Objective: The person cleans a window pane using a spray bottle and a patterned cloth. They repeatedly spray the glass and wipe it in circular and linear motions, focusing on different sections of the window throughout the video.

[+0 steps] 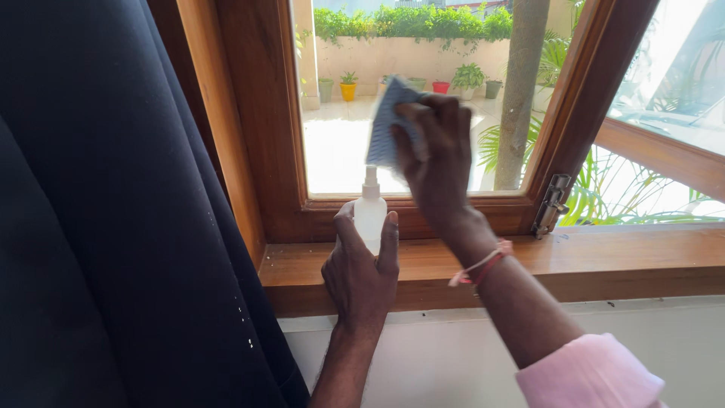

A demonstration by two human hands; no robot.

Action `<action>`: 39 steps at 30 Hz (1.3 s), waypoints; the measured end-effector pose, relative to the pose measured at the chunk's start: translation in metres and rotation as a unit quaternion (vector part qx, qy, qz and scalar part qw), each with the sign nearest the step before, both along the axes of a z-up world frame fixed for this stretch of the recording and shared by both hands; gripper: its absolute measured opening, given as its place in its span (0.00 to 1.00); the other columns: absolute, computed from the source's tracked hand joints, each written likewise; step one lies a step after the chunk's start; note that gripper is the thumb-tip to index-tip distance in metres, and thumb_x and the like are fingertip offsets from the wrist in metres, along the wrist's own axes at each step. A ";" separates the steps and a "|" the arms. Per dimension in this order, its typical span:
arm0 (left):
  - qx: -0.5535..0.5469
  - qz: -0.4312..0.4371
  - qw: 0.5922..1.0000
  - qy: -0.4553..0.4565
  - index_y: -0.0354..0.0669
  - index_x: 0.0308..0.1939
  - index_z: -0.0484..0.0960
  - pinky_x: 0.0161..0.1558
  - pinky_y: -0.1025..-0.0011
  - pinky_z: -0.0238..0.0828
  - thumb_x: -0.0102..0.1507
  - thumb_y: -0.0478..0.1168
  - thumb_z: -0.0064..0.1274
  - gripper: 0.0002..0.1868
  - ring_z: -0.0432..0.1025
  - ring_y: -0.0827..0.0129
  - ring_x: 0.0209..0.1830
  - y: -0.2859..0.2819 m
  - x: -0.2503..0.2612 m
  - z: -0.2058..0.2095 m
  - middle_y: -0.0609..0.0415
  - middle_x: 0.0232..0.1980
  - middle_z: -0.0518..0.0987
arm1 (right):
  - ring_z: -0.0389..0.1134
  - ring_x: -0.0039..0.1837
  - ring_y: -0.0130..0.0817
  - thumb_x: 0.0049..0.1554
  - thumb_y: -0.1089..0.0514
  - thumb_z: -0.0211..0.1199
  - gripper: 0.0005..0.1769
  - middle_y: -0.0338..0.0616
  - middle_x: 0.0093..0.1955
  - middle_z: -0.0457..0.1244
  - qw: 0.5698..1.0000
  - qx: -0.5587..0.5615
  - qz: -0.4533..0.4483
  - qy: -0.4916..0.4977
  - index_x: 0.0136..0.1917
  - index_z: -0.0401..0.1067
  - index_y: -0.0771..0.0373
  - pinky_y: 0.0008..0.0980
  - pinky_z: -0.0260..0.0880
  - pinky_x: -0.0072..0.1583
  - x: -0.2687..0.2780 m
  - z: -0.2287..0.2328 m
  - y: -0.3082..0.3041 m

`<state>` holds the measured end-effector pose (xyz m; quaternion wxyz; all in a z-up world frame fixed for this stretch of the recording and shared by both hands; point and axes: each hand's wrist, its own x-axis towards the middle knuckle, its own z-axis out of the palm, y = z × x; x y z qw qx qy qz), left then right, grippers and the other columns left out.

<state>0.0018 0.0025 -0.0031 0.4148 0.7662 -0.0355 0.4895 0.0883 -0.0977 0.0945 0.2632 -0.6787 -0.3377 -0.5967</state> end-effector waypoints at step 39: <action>-0.045 0.095 0.994 0.027 0.36 0.66 0.62 0.42 0.54 0.81 0.72 0.60 0.39 0.32 0.81 0.51 0.45 0.056 -0.007 0.012 0.38 0.49 0.81 | 0.61 0.61 0.44 0.60 0.62 0.70 0.14 0.44 0.58 0.61 0.997 -0.076 0.006 0.002 0.59 0.74 0.58 0.41 0.68 0.60 -0.018 0.007 0.028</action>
